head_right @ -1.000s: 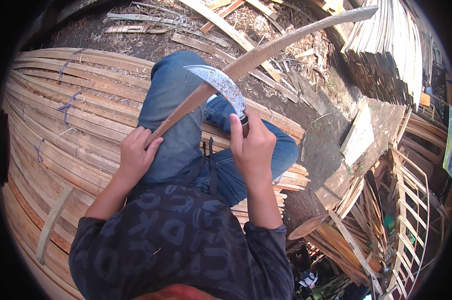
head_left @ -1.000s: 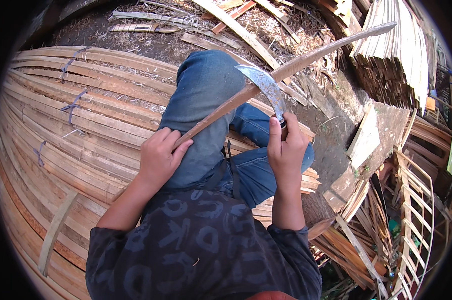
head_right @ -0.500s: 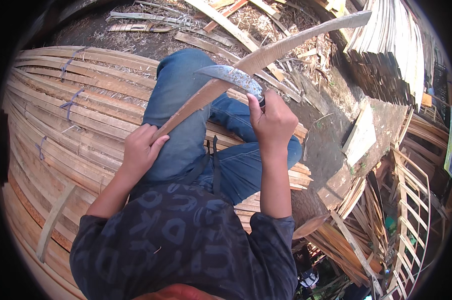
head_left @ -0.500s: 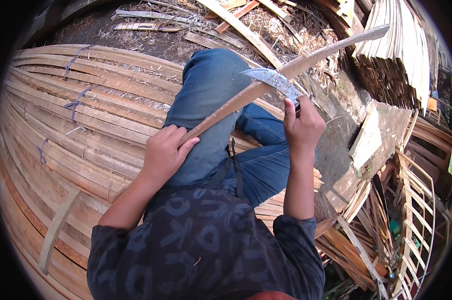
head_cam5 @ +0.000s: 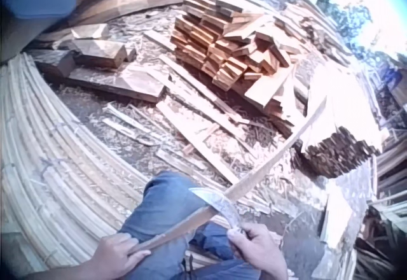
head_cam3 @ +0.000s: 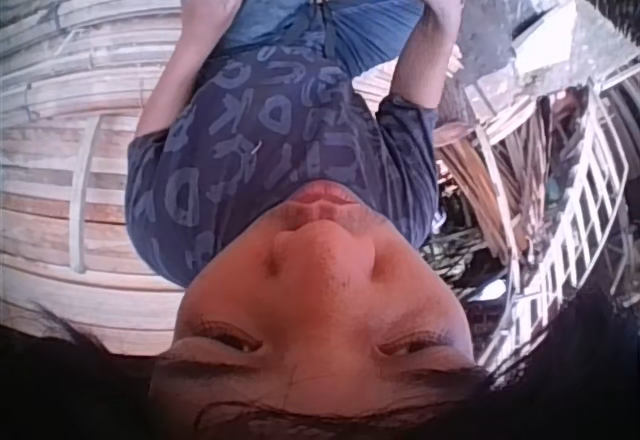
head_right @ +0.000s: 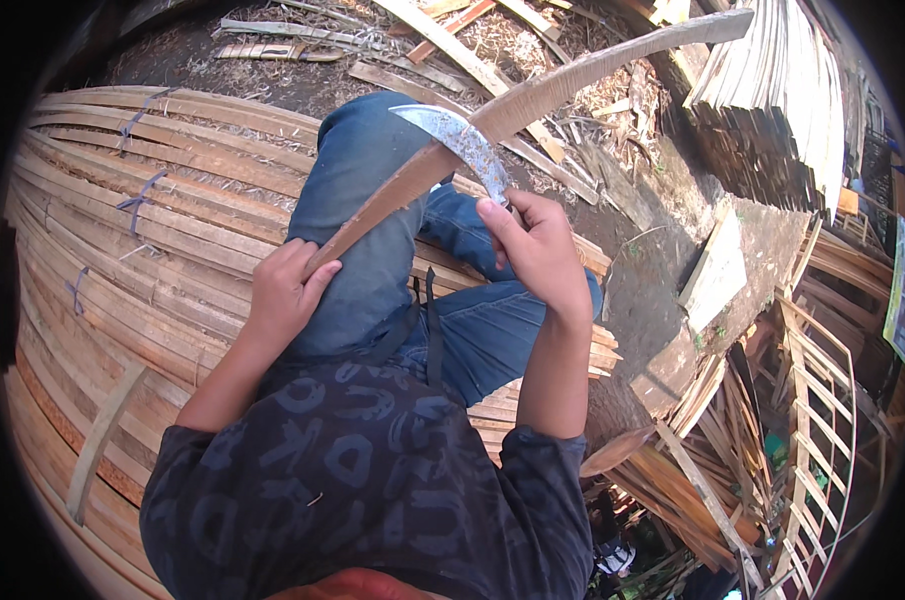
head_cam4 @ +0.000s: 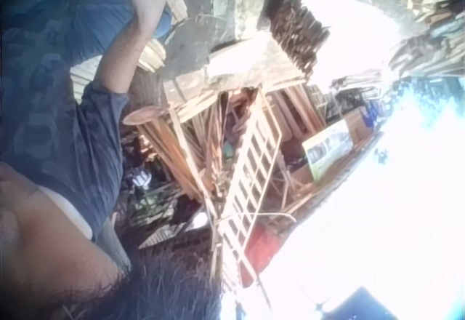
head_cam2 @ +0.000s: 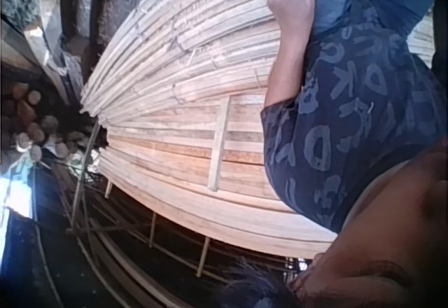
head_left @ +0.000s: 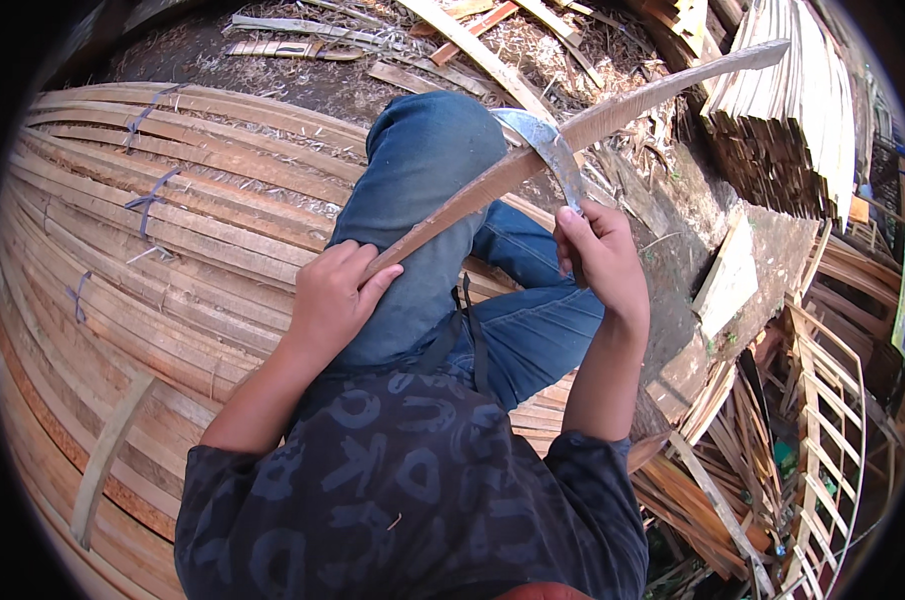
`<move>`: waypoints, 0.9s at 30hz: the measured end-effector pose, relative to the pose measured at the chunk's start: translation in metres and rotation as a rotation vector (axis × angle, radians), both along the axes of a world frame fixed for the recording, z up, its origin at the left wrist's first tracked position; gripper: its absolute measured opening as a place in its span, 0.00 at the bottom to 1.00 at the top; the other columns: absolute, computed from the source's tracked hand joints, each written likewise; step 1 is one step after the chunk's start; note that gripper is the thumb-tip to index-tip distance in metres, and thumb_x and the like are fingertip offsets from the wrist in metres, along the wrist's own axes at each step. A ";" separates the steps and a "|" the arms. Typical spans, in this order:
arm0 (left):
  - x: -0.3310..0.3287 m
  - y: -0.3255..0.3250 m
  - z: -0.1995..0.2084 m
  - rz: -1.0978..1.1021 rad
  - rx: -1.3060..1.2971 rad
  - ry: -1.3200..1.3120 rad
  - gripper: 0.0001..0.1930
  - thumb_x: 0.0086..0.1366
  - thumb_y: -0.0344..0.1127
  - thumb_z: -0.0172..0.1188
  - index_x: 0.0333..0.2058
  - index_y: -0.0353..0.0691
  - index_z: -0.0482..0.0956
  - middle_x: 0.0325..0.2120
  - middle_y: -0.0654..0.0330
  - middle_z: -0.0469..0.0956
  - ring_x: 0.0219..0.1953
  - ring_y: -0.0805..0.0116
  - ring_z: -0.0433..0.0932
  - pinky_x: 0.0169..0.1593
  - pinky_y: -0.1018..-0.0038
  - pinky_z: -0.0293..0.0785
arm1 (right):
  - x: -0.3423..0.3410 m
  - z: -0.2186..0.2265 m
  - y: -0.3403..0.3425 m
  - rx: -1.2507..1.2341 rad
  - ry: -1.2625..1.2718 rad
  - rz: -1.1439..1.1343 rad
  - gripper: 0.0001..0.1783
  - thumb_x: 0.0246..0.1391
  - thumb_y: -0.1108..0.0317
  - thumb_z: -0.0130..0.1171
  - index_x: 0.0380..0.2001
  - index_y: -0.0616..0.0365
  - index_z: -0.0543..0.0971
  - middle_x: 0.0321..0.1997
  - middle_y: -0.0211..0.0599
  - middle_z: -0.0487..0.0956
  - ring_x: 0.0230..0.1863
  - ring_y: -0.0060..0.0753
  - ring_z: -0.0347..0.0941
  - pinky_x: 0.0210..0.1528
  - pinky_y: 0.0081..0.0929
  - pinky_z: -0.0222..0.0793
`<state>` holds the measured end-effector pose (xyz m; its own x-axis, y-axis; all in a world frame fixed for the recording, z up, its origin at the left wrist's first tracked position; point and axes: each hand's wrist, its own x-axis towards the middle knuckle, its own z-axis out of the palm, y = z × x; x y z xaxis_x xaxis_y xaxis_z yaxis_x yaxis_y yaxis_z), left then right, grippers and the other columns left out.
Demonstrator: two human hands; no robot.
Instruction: The person sits on the ground and uses a curved knife to shave thin strips from a long piece of wood held across their lap. They repeatedly scrape the blade along the wood to remove the outer layer, creating a pile of wood shavings.
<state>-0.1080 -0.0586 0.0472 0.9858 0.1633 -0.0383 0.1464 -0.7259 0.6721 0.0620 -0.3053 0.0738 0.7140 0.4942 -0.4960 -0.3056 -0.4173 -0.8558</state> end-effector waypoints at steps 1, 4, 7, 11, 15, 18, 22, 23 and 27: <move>0.000 0.001 -0.001 -0.003 -0.004 -0.001 0.14 0.58 0.42 0.62 0.25 0.37 0.74 0.18 0.56 0.68 0.21 0.56 0.71 0.25 0.64 0.66 | -0.001 0.004 -0.001 0.149 0.151 0.028 0.12 0.57 0.63 0.58 0.29 0.59 0.70 0.14 0.28 0.71 0.14 0.19 0.67 0.16 0.22 0.61; 0.001 0.004 -0.002 -0.021 -0.028 0.009 0.14 0.59 0.42 0.62 0.24 0.37 0.74 0.17 0.55 0.68 0.20 0.55 0.70 0.24 0.65 0.65 | -0.002 0.002 -0.005 0.382 0.401 0.046 0.10 0.55 0.69 0.60 0.35 0.60 0.69 0.16 0.26 0.69 0.11 0.15 0.60 0.13 0.14 0.57; 0.000 0.006 -0.004 -0.025 -0.033 0.003 0.14 0.59 0.42 0.62 0.24 0.37 0.73 0.17 0.55 0.68 0.20 0.55 0.70 0.24 0.65 0.65 | -0.004 -0.004 -0.002 0.377 0.395 -0.077 0.09 0.54 0.71 0.61 0.34 0.60 0.71 0.14 0.22 0.66 0.10 0.11 0.57 0.10 0.14 0.49; 0.003 0.008 -0.002 -0.033 -0.054 0.015 0.15 0.59 0.43 0.62 0.24 0.36 0.73 0.17 0.55 0.68 0.20 0.55 0.70 0.24 0.65 0.65 | -0.015 -0.001 0.003 0.302 0.273 -0.182 0.09 0.54 0.71 0.61 0.33 0.60 0.72 0.15 0.21 0.66 0.10 0.10 0.56 0.10 0.13 0.48; 0.007 0.007 0.000 -0.046 -0.059 0.035 0.15 0.59 0.43 0.62 0.24 0.36 0.73 0.17 0.55 0.68 0.20 0.55 0.70 0.24 0.65 0.65 | -0.031 -0.007 0.003 0.223 0.060 -0.267 0.07 0.55 0.71 0.60 0.33 0.59 0.72 0.15 0.20 0.66 0.11 0.09 0.56 0.11 0.13 0.49; 0.006 0.010 -0.001 -0.036 -0.059 0.054 0.15 0.59 0.43 0.61 0.24 0.36 0.72 0.17 0.55 0.67 0.21 0.55 0.70 0.25 0.64 0.64 | -0.016 -0.011 -0.004 0.265 -0.341 -0.863 0.13 0.60 0.69 0.55 0.23 0.55 0.66 0.12 0.21 0.60 0.09 0.12 0.53 0.10 0.15 0.48; 0.003 0.006 0.000 -0.012 -0.043 0.047 0.16 0.59 0.43 0.61 0.23 0.36 0.72 0.17 0.55 0.67 0.20 0.55 0.70 0.25 0.64 0.64 | 0.012 0.019 -0.074 0.365 -0.282 -1.032 0.17 0.65 0.59 0.47 0.22 0.53 0.63 0.12 0.22 0.56 0.09 0.14 0.51 0.09 0.17 0.50; 0.004 0.007 -0.001 -0.011 -0.042 0.040 0.16 0.59 0.43 0.61 0.23 0.36 0.72 0.17 0.55 0.67 0.20 0.54 0.70 0.25 0.64 0.64 | 0.006 0.024 -0.074 0.394 -0.175 -0.903 0.15 0.65 0.60 0.48 0.25 0.54 0.65 0.12 0.23 0.56 0.09 0.15 0.51 0.09 0.17 0.50; 0.005 0.005 -0.004 -0.015 -0.056 0.026 0.16 0.59 0.43 0.62 0.23 0.36 0.72 0.16 0.54 0.66 0.20 0.54 0.69 0.24 0.64 0.64 | -0.028 0.016 -0.050 0.561 0.270 -0.353 0.09 0.63 0.64 0.50 0.34 0.56 0.66 0.12 0.23 0.58 0.08 0.14 0.51 0.08 0.16 0.49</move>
<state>-0.1033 -0.0535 0.0429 0.9867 0.1452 -0.0729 0.1537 -0.6894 0.7079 0.0336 -0.3553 0.0902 0.7666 0.4886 -0.4166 -0.5726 0.2265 -0.7879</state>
